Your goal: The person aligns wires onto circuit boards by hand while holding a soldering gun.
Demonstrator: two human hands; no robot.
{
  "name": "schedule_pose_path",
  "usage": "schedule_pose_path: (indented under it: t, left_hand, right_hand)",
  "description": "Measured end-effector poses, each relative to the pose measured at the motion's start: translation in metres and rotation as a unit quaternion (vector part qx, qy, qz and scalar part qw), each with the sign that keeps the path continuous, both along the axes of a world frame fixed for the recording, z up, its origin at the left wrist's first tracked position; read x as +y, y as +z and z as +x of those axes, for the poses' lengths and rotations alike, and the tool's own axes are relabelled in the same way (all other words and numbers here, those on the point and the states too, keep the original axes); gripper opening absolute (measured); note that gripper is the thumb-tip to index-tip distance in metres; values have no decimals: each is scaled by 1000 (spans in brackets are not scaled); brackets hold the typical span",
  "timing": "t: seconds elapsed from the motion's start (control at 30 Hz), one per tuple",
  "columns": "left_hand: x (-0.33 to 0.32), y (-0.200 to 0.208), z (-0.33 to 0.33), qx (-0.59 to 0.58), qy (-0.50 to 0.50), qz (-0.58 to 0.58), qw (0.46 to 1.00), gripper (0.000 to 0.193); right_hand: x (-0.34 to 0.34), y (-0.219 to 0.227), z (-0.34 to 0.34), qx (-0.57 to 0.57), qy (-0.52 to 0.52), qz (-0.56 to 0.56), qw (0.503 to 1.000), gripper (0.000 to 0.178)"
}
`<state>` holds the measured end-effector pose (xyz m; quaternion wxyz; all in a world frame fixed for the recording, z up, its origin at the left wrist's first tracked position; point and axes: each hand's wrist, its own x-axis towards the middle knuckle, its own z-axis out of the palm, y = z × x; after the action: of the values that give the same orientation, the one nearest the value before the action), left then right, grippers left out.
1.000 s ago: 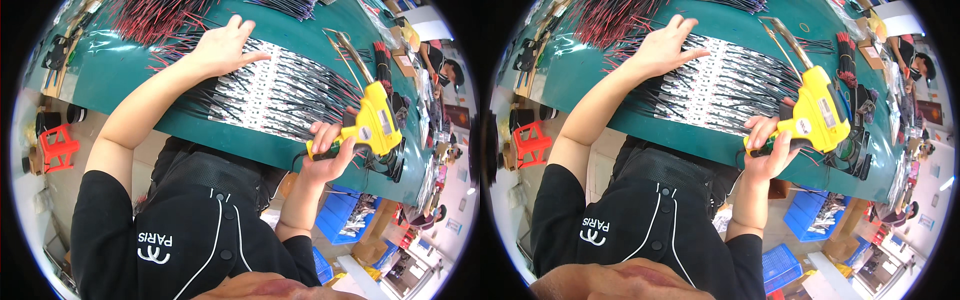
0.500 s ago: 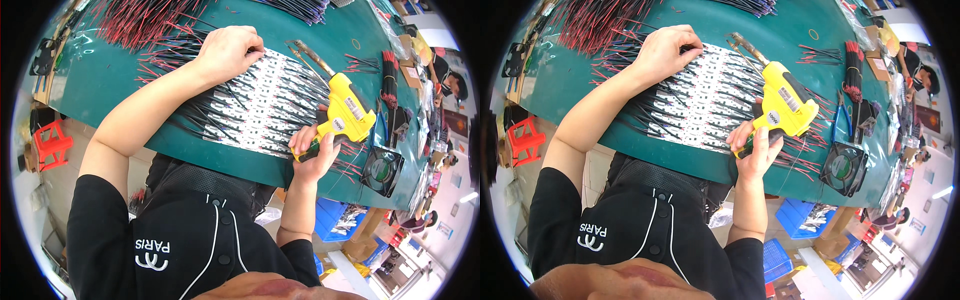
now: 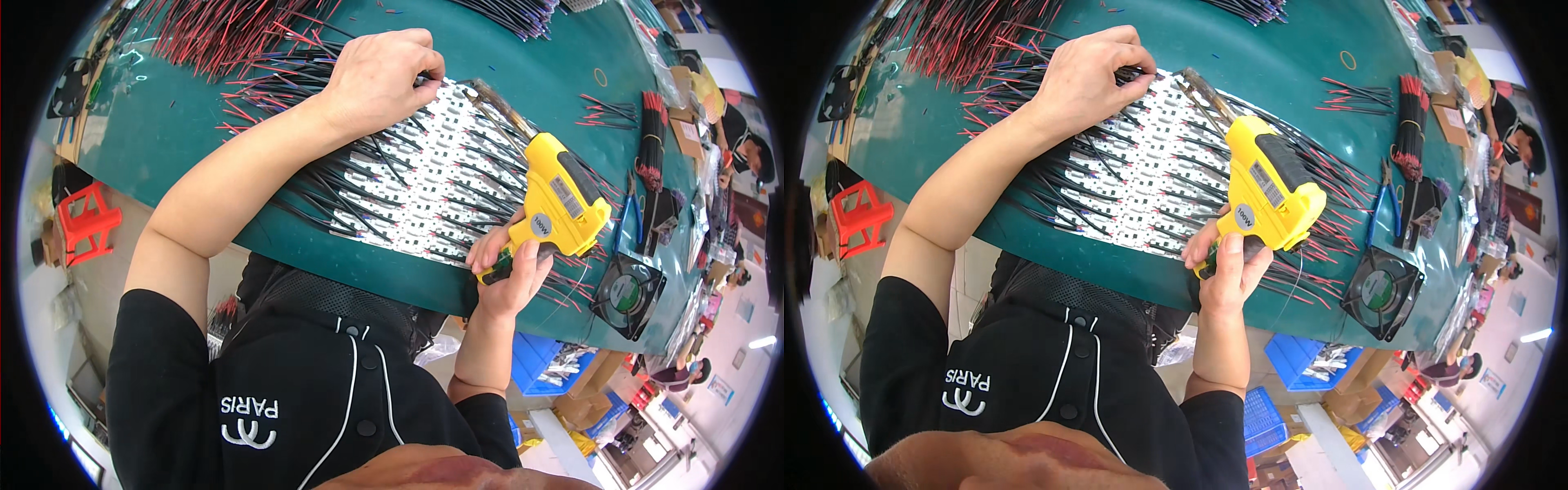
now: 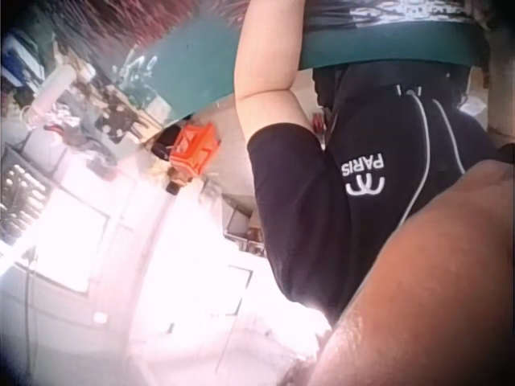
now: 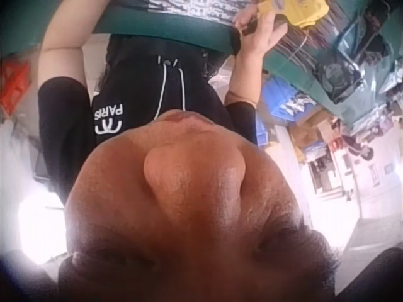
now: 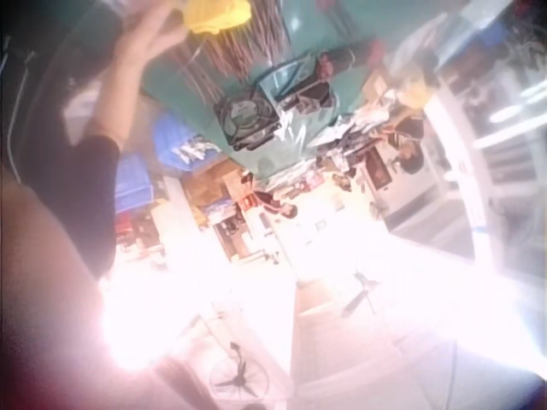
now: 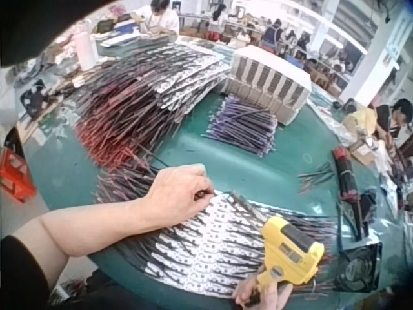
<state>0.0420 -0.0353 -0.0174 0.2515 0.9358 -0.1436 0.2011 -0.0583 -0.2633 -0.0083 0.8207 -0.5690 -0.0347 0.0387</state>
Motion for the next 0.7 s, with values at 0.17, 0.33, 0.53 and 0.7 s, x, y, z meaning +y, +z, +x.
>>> schedule_pose_path:
  t: [0.17,0.33,0.53,0.7]
  left_hand:
    - [0,2,0,13,-11,4,1000,7]
    - [0,3,1,21,-16,7,1000,7]
    - [-1,3,1,23,-10,16,1000,8]
    - [-5,3,0,24,-5,14,1000,8]
  right_hand:
    - [0,0,-2,2,6,-10,1000,31]
    - [-1,0,-2,5,10,-11,1000,30]
    - [1,0,-2,-1,9,-67,998,32]
    - [3,1,-3,-16,8,-113,993,35]
